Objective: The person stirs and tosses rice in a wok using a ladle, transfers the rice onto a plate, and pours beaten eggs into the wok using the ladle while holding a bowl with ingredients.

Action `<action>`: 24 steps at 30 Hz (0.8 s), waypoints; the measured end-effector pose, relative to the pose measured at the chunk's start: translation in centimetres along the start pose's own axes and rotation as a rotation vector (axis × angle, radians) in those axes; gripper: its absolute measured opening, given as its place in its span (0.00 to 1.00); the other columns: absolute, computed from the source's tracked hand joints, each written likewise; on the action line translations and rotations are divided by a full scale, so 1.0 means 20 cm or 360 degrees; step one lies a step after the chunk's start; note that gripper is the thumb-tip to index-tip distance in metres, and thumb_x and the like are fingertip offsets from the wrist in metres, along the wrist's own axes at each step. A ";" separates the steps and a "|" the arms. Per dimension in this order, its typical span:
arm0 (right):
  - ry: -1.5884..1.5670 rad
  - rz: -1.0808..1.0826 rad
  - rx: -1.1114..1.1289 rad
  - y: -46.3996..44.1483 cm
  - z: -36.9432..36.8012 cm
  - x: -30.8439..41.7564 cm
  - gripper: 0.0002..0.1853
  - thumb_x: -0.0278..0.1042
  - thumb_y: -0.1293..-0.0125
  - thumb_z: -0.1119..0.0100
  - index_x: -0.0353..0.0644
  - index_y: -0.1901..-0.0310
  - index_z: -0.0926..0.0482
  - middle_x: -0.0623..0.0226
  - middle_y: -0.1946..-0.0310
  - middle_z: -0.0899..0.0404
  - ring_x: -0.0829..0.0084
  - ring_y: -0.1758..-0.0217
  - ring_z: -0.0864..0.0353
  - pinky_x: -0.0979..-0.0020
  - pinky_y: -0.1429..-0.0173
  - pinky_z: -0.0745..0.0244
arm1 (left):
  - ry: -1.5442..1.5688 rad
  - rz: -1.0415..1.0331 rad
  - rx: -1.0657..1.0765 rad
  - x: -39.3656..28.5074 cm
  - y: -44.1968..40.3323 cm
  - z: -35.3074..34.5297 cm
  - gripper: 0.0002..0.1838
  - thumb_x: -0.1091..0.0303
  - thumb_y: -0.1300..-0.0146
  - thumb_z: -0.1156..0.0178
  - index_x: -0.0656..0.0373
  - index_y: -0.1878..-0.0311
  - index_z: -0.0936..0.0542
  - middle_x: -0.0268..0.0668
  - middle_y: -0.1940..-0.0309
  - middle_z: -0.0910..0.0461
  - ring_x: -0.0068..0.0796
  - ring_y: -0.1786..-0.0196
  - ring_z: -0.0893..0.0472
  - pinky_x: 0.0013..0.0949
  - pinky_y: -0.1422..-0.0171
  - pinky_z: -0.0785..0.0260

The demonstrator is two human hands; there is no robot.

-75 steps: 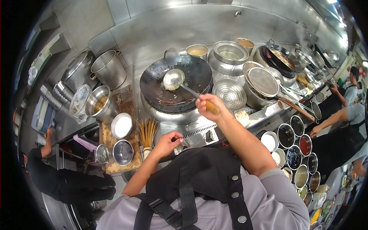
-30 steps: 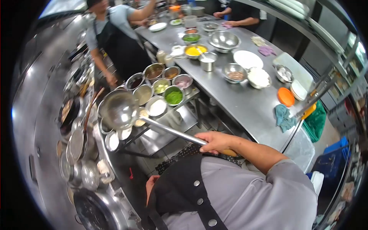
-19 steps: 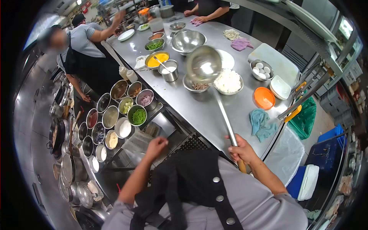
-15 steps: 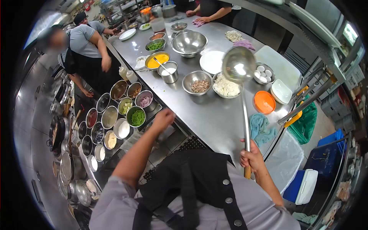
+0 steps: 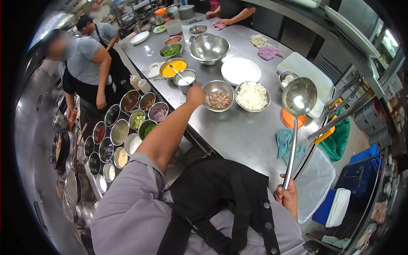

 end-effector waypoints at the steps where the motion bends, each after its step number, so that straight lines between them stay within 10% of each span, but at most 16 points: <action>1: 0.0005 0.0000 -0.0012 -0.01 -0.01 0.02 0.27 0.20 0.37 0.43 0.44 0.35 0.34 0.71 0.84 0.35 0.77 0.88 0.36 0.72 0.83 0.36 | 0.0037 -0.0047 -0.0038 -0.02 0.01 0.03 0.22 0.64 0.44 0.35 0.70 0.51 0.22 0.61 0.56 0.17 0.58 0.50 0.16 0.48 0.41 0.23; 8: 0.0006 -0.0126 0.0359 -0.23 -0.27 0.15 0.33 0.22 0.36 0.41 0.42 0.29 0.36 0.70 0.83 0.34 0.78 0.87 0.35 0.73 0.81 0.34 | 0.1513 0.0676 0.0043 0.17 0.18 0.14 0.09 0.75 0.38 0.42 0.65 0.55 0.28 0.43 0.73 0.22 0.33 0.81 0.22 0.32 0.84 0.31; 15: -0.0293 -0.0382 0.1200 -0.45 -0.87 0.25 0.41 0.28 0.35 0.40 0.46 0.22 0.48 0.68 0.80 0.35 0.77 0.87 0.36 0.73 0.81 0.35 | 0.2171 0.0952 -0.0100 0.51 0.71 0.31 0.08 0.77 0.36 0.43 0.56 0.57 0.29 0.34 0.69 0.26 0.23 0.75 0.26 0.28 0.78 0.33; 24: 0.0363 -0.0413 0.1161 -0.93 -1.64 -0.02 0.35 0.24 0.35 0.42 0.42 0.27 0.42 0.70 0.78 0.31 0.78 0.83 0.30 0.76 0.79 0.35 | 0.2181 0.1125 -0.0302 0.93 1.14 0.53 0.08 0.75 0.33 0.43 0.54 0.55 0.31 0.31 0.70 0.26 0.22 0.77 0.26 0.26 0.79 0.35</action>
Point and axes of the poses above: each hand's wrist, its own y-axis away from the middle knuckle, its own z-axis out of the back of the hand, x = y × z, the point moved 9 cm from there along -y, towards the middle knuckle
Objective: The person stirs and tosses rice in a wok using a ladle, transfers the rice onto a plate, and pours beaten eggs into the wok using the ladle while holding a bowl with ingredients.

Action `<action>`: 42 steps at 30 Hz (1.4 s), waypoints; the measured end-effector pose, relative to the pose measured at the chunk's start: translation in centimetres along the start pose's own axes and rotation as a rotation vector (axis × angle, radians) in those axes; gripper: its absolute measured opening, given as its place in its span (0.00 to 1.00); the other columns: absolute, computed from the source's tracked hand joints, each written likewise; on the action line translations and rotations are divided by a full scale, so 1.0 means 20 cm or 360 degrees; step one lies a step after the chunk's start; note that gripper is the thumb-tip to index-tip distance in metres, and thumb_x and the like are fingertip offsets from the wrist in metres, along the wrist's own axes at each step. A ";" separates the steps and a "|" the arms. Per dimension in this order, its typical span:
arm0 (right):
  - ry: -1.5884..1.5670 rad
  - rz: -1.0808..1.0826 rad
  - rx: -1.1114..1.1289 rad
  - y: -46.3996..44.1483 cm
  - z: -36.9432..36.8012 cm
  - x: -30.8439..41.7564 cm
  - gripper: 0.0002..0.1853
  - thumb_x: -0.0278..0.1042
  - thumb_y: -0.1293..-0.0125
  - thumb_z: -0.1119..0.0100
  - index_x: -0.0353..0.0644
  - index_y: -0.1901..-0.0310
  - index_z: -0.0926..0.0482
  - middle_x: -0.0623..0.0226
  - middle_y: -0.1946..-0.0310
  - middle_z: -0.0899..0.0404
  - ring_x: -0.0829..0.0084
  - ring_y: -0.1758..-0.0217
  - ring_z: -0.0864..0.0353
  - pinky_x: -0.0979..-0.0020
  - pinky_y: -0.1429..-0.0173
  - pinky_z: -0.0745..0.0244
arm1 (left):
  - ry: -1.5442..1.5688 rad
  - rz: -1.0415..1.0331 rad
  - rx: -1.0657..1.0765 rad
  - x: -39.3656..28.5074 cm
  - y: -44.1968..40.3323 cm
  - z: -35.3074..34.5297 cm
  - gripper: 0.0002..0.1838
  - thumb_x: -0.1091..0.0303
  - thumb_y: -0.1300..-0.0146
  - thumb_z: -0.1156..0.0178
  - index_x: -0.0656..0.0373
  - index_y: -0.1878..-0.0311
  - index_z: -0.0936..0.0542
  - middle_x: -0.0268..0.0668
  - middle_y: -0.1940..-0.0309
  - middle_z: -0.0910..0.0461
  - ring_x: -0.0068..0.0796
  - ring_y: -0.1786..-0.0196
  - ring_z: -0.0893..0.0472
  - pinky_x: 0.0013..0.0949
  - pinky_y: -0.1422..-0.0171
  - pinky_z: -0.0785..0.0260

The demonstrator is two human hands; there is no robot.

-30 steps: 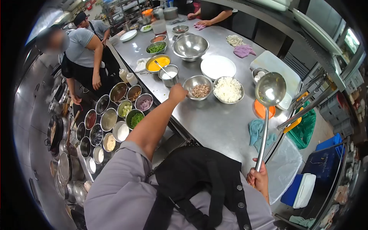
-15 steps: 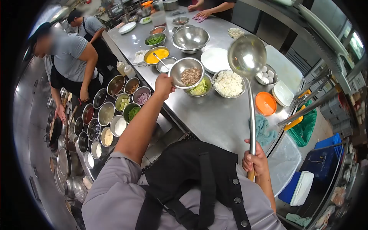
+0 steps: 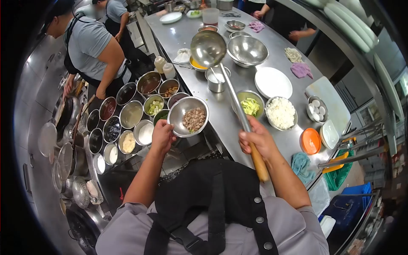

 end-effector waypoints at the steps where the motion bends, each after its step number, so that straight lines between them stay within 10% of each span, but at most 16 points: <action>1: 0.0126 -0.0011 -0.0056 -0.11 -0.02 -0.01 0.34 0.23 0.35 0.41 0.41 0.28 0.41 0.70 0.78 0.29 0.78 0.83 0.29 0.76 0.79 0.35 | -0.0013 -0.0011 0.0010 0.00 -0.02 0.05 0.10 0.75 0.35 0.41 0.54 0.54 0.31 0.31 0.70 0.26 0.21 0.78 0.26 0.26 0.79 0.33; 16: 0.0835 0.0018 -0.0676 -0.76 0.10 -0.09 0.36 0.21 0.37 0.40 0.38 0.27 0.42 0.68 0.77 0.26 0.77 0.84 0.27 0.75 0.80 0.30 | 0.0305 -0.0057 0.0197 -0.39 -0.34 0.34 0.09 0.73 0.32 0.42 0.52 0.58 0.33 0.32 0.69 0.23 0.25 0.74 0.23 0.27 0.77 0.35; 30: 0.0886 -0.0183 -0.0560 -0.86 0.14 0.02 0.32 0.23 0.35 0.41 0.37 0.30 0.40 0.69 0.77 0.26 0.76 0.84 0.27 0.74 0.78 0.30 | 0.0534 -0.0124 0.0095 -0.37 -0.49 0.31 0.08 0.74 0.30 0.42 0.54 0.57 0.32 0.37 0.68 0.20 0.29 0.73 0.20 0.28 0.75 0.27; 42: -0.0970 -0.0480 -0.0153 -0.86 0.05 0.08 0.05 0.30 0.29 0.45 0.45 0.54 0.28 0.74 0.76 0.30 0.83 0.79 0.32 0.77 0.76 0.39 | 0.0543 -0.0137 -0.0060 -0.35 -0.51 0.31 0.08 0.73 0.30 0.41 0.53 0.58 0.33 0.37 0.66 0.21 0.30 0.72 0.19 0.27 0.75 0.27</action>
Point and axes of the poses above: each hand's wrist, its own y-axis away from the middle knuckle, its own z-axis out of the back of the hand, x = y × z, the point moved 9 cm from there along -y, towards the middle knuckle
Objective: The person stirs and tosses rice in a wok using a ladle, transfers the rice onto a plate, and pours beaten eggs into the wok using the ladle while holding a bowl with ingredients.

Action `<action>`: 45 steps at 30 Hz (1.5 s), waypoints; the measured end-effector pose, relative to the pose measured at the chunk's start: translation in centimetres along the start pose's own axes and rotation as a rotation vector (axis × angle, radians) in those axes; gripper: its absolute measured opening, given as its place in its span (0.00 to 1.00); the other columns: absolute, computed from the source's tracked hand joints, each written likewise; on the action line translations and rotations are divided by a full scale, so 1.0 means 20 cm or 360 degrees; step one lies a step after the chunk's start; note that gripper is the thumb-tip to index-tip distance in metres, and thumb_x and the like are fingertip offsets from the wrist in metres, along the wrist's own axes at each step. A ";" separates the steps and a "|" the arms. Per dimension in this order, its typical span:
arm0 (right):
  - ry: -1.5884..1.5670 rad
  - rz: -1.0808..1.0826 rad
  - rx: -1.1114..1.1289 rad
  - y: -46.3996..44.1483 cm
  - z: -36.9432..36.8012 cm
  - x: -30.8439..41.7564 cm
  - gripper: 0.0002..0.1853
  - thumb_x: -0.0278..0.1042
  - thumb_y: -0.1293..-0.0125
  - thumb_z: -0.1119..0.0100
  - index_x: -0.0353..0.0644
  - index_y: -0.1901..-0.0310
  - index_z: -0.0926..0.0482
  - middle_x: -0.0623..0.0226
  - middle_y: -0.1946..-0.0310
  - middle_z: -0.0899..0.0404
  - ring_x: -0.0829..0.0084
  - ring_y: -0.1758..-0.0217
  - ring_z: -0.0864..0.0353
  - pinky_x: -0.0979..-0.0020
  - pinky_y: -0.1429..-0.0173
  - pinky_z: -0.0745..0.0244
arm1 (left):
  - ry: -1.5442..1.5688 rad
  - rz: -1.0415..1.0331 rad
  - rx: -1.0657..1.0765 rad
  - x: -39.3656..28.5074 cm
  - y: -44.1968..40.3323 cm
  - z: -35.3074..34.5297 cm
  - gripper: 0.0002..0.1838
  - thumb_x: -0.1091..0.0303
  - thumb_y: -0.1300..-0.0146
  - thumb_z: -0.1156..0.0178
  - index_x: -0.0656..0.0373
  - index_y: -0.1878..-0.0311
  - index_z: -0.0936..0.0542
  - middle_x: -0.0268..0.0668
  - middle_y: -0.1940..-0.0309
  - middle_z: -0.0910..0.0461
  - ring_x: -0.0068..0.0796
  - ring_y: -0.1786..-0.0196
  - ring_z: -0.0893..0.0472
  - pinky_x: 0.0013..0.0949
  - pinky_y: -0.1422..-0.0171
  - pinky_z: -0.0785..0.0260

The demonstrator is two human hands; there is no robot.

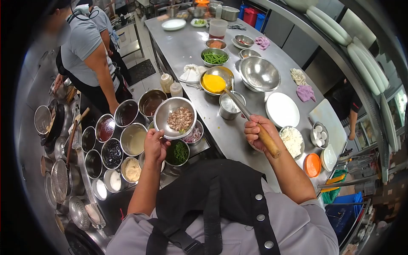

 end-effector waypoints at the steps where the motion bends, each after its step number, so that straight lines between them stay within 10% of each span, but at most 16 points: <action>1: 0.0003 0.0008 0.0084 0.01 -0.03 0.01 0.05 0.31 0.28 0.46 0.41 0.56 0.25 0.75 0.76 0.30 0.85 0.79 0.32 0.78 0.76 0.39 | 0.0000 -0.0005 -0.0001 0.00 0.00 0.00 0.08 0.73 0.30 0.41 0.53 0.58 0.33 0.37 0.66 0.21 0.30 0.72 0.19 0.27 0.75 0.27; 8: -0.0107 -0.0024 0.0174 0.03 -0.11 0.02 0.06 0.32 0.28 0.46 0.39 0.58 0.27 0.74 0.76 0.29 0.84 0.78 0.31 0.77 0.76 0.36 | -0.0020 -0.0024 -0.0008 0.04 -0.04 0.04 0.08 0.73 0.30 0.41 0.53 0.60 0.33 0.37 0.66 0.21 0.32 0.73 0.19 0.28 0.75 0.28; 17: 0.0830 0.0123 -0.0569 0.00 -0.07 0.06 0.09 0.28 0.31 0.42 0.51 0.63 0.34 0.71 0.76 0.28 0.78 0.80 0.30 0.73 0.77 0.37 | 0.0048 0.0001 -0.0028 0.04 -0.03 0.04 0.09 0.73 0.30 0.41 0.53 0.58 0.33 0.37 0.66 0.21 0.33 0.73 0.19 0.28 0.75 0.27; 25: -0.0128 -0.0173 0.0087 -0.06 -0.09 -0.03 0.06 0.32 0.29 0.45 0.42 0.63 0.30 0.76 0.76 0.29 0.84 0.78 0.30 0.77 0.75 0.35 | 0.0065 -0.0001 -0.0063 0.06 -0.06 0.09 0.09 0.73 0.31 0.41 0.53 0.58 0.33 0.37 0.65 0.22 0.33 0.73 0.19 0.28 0.75 0.27; 45: -0.0201 0.0042 0.0321 0.11 -0.34 0.04 0.11 0.35 0.26 0.49 0.36 0.52 0.26 0.75 0.76 0.28 0.82 0.78 0.29 0.75 0.76 0.33 | -0.0069 0.0064 -0.0005 0.12 -0.16 -0.04 0.08 0.72 0.31 0.40 0.52 0.60 0.32 0.34 0.66 0.23 0.30 0.69 0.21 0.30 0.72 0.27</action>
Point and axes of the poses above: each hand's wrist, its own y-axis away from the middle knuckle, its own z-axis out of the back of the hand, x = y × z, the point moved 9 cm from there along -y, towards the middle knuckle
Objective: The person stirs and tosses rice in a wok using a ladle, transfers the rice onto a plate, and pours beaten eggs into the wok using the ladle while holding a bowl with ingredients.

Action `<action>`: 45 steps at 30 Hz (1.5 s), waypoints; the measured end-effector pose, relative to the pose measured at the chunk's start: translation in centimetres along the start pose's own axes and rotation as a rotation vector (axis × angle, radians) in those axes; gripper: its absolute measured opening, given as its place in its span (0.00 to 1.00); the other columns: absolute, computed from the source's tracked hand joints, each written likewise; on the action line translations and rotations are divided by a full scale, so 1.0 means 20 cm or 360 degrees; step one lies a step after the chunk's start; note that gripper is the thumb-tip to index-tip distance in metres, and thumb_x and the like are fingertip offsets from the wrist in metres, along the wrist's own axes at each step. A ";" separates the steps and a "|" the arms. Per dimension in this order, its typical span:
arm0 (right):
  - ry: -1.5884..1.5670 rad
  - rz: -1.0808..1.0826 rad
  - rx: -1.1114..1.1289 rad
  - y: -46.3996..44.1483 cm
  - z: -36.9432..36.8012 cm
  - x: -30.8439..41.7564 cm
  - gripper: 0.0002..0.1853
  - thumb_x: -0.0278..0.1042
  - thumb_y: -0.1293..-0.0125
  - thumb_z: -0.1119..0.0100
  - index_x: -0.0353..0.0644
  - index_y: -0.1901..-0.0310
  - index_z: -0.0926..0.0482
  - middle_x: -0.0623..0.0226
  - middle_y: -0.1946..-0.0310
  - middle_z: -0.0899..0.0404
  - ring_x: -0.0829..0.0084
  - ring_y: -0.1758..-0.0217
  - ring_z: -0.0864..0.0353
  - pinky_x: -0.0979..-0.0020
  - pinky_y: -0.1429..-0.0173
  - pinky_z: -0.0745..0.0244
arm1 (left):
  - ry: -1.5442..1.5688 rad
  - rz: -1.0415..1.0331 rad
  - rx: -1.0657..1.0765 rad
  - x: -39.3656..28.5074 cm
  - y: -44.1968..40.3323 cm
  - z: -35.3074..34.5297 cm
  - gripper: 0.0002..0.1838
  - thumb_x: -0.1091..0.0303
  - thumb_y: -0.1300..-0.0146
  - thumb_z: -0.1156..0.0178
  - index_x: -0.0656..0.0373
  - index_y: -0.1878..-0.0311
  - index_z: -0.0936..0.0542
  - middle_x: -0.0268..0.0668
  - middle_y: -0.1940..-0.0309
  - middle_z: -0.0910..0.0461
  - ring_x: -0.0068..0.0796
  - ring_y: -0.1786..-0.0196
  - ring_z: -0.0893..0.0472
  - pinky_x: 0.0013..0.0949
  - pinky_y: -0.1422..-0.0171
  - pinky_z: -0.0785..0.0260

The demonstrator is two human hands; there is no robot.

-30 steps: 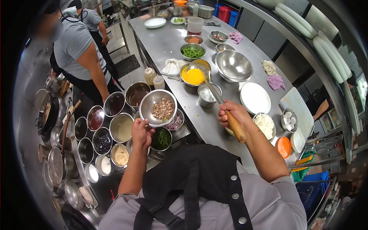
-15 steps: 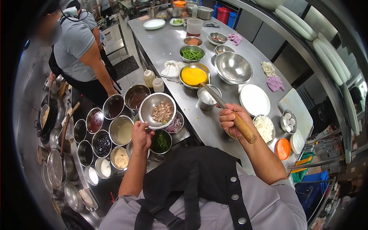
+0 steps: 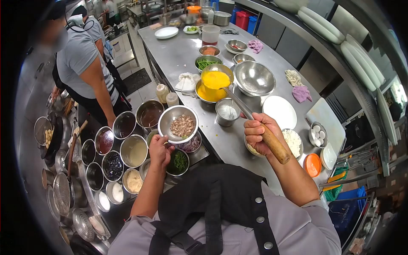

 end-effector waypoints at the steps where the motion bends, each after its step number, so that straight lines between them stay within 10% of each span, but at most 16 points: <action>1: -0.0003 0.0006 -0.0003 0.00 -0.01 0.01 0.11 0.36 0.26 0.49 0.35 0.52 0.26 0.75 0.76 0.28 0.83 0.78 0.29 0.76 0.76 0.33 | -0.0001 -0.0001 0.0003 0.00 -0.01 -0.01 0.08 0.72 0.31 0.40 0.52 0.60 0.32 0.34 0.66 0.23 0.30 0.69 0.21 0.30 0.72 0.27; 21: -0.0015 0.0053 -0.0035 -0.07 -0.30 0.08 0.18 0.30 0.28 0.49 0.23 0.45 0.30 0.72 0.72 0.27 0.81 0.77 0.26 0.75 0.76 0.29 | -0.0005 0.0006 0.0095 0.07 -0.18 -0.06 0.09 0.73 0.31 0.40 0.54 0.60 0.32 0.37 0.67 0.22 0.33 0.70 0.20 0.32 0.74 0.24; 45: 0.0051 0.0223 -0.0022 -0.09 -0.55 -0.17 0.07 0.29 0.31 0.47 0.41 0.68 0.31 0.73 0.77 0.25 0.80 0.77 0.23 0.78 0.75 0.26 | 0.0040 0.0125 0.0340 0.05 -0.51 -0.74 0.10 0.74 0.32 0.41 0.56 0.58 0.34 0.44 0.64 0.23 0.38 0.72 0.19 0.32 0.75 0.24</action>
Point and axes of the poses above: each hand's wrist, its own y-axis away from the middle knuckle, its own z-axis out of the back of the hand, x = y × z, the point moved 9 cm from there along -y, towards the middle knuckle
